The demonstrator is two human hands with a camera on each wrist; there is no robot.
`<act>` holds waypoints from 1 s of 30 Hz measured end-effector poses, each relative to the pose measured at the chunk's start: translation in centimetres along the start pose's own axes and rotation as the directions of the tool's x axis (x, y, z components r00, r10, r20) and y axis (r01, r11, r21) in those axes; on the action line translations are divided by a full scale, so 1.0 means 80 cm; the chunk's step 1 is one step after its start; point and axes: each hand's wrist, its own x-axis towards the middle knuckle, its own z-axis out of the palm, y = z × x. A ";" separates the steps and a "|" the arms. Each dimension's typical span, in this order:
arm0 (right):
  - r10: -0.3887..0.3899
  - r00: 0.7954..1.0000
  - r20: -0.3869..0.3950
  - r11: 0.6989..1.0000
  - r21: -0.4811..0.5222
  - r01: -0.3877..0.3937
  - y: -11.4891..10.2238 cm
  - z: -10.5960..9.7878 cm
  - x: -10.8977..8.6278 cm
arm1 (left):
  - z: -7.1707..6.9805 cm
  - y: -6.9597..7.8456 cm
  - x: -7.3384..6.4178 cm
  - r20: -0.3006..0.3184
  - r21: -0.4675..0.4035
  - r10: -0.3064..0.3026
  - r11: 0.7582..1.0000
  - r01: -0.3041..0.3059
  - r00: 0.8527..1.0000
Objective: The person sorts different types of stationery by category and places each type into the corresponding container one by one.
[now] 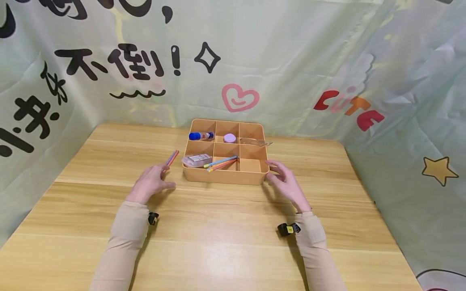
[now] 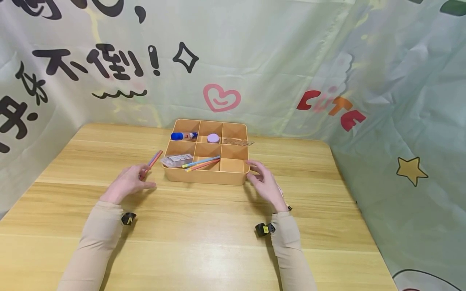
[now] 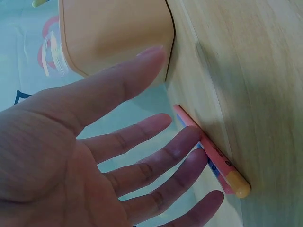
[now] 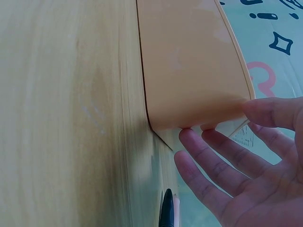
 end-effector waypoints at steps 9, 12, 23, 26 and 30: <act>-0.017 1.000 -0.004 1.000 -0.012 0.017 0.002 0.000 0.001 | -0.001 -0.002 -0.004 -0.005 0.019 -0.036 0.999 0.036 0.999; -0.020 1.000 -0.004 1.000 -0.009 0.020 0.002 0.000 0.001 | -0.001 -0.004 -0.007 -0.022 0.023 -0.039 0.999 0.040 0.999; -0.012 1.000 -0.002 1.000 -0.001 0.012 0.002 0.000 0.001 | -0.002 -0.008 -0.011 -0.017 0.019 -0.089 0.996 0.090 0.996; -0.014 1.000 0.003 1.000 0.003 0.014 0.002 0.000 0.001 | -0.001 -0.008 -0.010 -0.024 0.038 -0.100 0.994 0.100 0.995; -0.014 1.000 0.002 1.000 0.007 0.014 0.002 0.001 0.001 | -0.002 -0.008 -0.010 -0.033 0.052 -0.109 0.993 0.111 0.993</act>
